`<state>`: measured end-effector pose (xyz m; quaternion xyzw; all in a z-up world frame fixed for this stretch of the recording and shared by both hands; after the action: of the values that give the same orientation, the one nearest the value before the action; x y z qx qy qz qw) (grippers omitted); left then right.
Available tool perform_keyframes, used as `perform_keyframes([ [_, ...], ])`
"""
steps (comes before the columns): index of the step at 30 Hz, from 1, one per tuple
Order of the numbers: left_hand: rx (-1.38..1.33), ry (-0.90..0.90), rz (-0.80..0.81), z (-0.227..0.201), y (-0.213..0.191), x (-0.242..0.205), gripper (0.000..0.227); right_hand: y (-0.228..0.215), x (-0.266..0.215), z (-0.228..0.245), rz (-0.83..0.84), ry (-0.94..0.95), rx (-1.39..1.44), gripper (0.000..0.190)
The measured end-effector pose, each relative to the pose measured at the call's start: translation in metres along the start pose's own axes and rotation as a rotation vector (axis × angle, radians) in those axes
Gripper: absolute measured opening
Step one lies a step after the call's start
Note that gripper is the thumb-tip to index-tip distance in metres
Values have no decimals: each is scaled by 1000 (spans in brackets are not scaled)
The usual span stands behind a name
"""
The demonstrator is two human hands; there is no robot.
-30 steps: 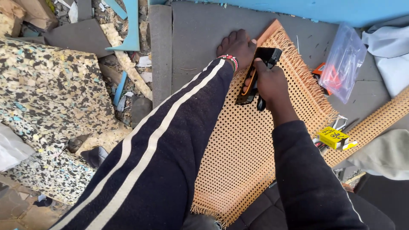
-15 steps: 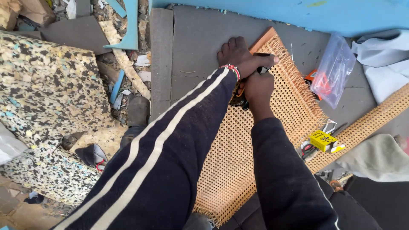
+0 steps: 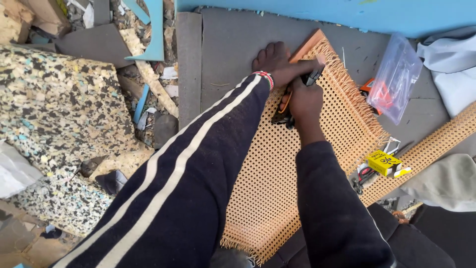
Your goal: Trimming excess mesh fabric from a wooden furniture frame using scissors after securing it with staples.
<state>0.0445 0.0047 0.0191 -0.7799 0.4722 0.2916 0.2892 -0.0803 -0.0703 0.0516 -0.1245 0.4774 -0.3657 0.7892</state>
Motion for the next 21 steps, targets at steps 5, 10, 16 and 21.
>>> perform_keyframes([
  [5,-101,-65,22,-9,-13,-7,171,-38,-14,35,222,223,133,38],
  [10,-98,-81,-7,-12,-13,-4,146,-41,-2,50,212,209,133,38],
  [16,-109,-67,-44,-14,-20,-10,133,-26,-2,51,113,140,-76,38],
  [21,-150,-97,7,-19,-23,-18,137,-21,-16,60,144,156,3,37],
])
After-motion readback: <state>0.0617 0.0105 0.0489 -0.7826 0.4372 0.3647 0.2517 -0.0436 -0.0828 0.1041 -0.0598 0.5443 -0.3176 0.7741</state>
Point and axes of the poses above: each hand's wrist, its own x-axis towards the middle knuckle, its own y-axis out of the palm, z = x × y, the point moved 1 cm from there along x, towards the middle knuckle, and after that the axes turned 4 degrees about x, right-handed, at the moved point
